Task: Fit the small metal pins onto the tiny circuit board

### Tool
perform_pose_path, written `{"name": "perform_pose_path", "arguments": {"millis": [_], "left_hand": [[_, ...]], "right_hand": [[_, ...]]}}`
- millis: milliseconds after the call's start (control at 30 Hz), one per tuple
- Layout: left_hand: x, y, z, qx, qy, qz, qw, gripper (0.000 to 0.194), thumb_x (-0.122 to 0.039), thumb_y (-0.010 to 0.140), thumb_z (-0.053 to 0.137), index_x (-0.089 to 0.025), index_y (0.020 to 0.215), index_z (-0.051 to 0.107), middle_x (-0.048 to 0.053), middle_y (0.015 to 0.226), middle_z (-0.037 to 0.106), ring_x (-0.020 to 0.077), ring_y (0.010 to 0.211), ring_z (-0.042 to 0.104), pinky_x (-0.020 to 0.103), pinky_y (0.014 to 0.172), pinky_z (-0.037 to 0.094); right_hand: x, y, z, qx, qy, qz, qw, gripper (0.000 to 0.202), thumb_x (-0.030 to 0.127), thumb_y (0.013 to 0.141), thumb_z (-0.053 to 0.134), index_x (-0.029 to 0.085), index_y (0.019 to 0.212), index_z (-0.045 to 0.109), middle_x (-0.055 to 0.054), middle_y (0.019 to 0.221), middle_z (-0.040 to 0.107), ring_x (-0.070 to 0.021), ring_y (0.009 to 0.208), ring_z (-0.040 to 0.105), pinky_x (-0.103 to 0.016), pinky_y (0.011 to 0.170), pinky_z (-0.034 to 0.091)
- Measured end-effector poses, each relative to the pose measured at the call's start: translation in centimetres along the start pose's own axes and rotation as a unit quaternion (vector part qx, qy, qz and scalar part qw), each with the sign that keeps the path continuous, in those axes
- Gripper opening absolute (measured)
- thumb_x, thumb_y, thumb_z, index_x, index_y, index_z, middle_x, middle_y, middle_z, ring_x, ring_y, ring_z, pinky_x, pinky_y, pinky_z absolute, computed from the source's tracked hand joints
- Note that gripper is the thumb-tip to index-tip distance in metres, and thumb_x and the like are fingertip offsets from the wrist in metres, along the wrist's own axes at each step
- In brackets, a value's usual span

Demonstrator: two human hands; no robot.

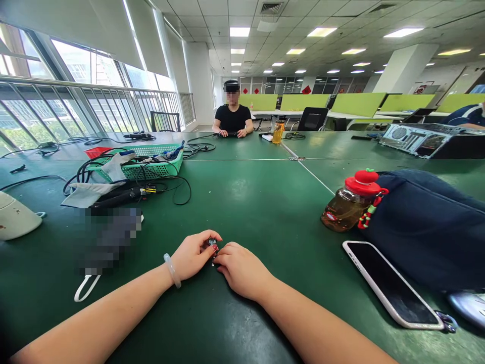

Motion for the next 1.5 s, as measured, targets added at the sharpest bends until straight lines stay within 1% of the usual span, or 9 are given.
{"name": "perform_pose_path", "arguments": {"millis": [133,300,367,500,733,1067,1200,1500], "left_hand": [[0.27,0.10,-0.04,-0.001,-0.010,-0.001,1.000,0.021,-0.020,0.079,0.044,-0.020,0.095,0.057,-0.001,0.070,0.057,0.0102,0.056,0.052,0.022,0.057,0.043],[0.39,0.19,-0.06,0.003,-0.020,-0.009,1.000,0.023,-0.022,0.079,0.044,-0.019,0.098,0.057,0.000,0.073,0.060,0.0116,0.061,0.055,0.023,0.059,0.045],[0.39,0.19,-0.09,0.004,-0.024,-0.012,1.000,0.024,-0.023,0.079,0.045,-0.019,0.099,0.057,0.001,0.075,0.060,0.0119,0.062,0.056,0.024,0.061,0.046],[0.34,0.12,-0.11,0.002,-0.020,-0.009,1.000,0.026,-0.025,0.079,0.045,-0.020,0.100,0.058,0.001,0.075,0.061,0.0118,0.061,0.055,0.024,0.060,0.046],[0.07,-0.07,-0.09,0.006,-0.030,-0.008,0.999,0.026,-0.026,0.078,0.047,-0.020,0.099,0.059,0.000,0.073,0.060,0.0111,0.060,0.055,0.023,0.061,0.047],[0.08,0.00,-0.07,0.004,-0.025,-0.009,1.000,0.028,-0.028,0.079,0.046,-0.020,0.102,0.059,0.000,0.074,0.060,0.0111,0.059,0.055,0.023,0.061,0.047],[-0.04,-0.05,-0.15,0.003,-0.023,-0.006,1.000,0.029,-0.027,0.079,0.046,-0.019,0.104,0.058,0.000,0.073,0.060,0.0113,0.060,0.055,0.024,0.061,0.047],[-0.19,-0.05,-0.25,0.008,-0.013,-0.003,1.000,0.029,-0.026,0.079,0.045,-0.019,0.104,0.059,0.001,0.076,0.062,0.0118,0.061,0.056,0.024,0.063,0.046]], "right_hand": [[-0.17,0.00,0.00,-0.015,-0.004,0.016,1.000,0.022,0.018,0.084,0.049,0.020,0.099,0.065,-0.004,0.094,0.065,-0.0165,0.095,0.052,-0.030,0.088,0.042],[-0.75,-0.09,-0.16,-0.037,-0.012,0.094,0.995,0.018,0.019,0.082,0.054,0.019,0.095,0.066,-0.005,0.097,0.064,-0.0168,0.094,0.053,-0.030,0.087,0.043],[-0.89,-0.11,-0.18,-0.038,-0.008,0.108,0.993,0.018,0.020,0.081,0.056,0.018,0.096,0.066,-0.005,0.097,0.064,-0.0172,0.095,0.053,-0.030,0.087,0.043],[-0.86,-0.05,-0.18,-0.036,-0.007,0.111,0.993,0.017,0.020,0.081,0.056,0.019,0.095,0.067,-0.005,0.095,0.064,-0.0179,0.094,0.052,-0.030,0.087,0.043],[-0.71,-0.10,-0.35,-0.037,-0.028,0.136,0.990,0.018,0.027,0.081,0.058,0.020,0.094,0.067,-0.003,0.094,0.063,-0.0175,0.092,0.052,-0.029,0.083,0.043],[-0.55,-0.04,-0.58,-0.021,-0.040,0.142,0.989,0.017,0.027,0.083,0.055,0.020,0.093,0.066,-0.004,0.090,0.062,-0.0171,0.090,0.053,-0.028,0.081,0.043],[-0.49,-0.02,-0.57,-0.006,-0.049,0.148,0.988,0.012,0.025,0.083,0.055,0.020,0.088,0.064,-0.004,0.083,0.061,-0.0173,0.085,0.053,-0.028,0.075,0.043],[-0.47,-0.01,-0.55,-0.012,-0.054,0.140,0.989,0.008,0.022,0.082,0.055,0.019,0.077,0.061,-0.003,0.078,0.059,-0.0160,0.080,0.053,-0.027,0.071,0.043]]}}
Point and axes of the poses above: each hand's wrist, its own y-axis towards the middle knuckle, its own z-axis out of the palm, x = y × z, the point moved 1 cm from there along y, towards the middle knuckle
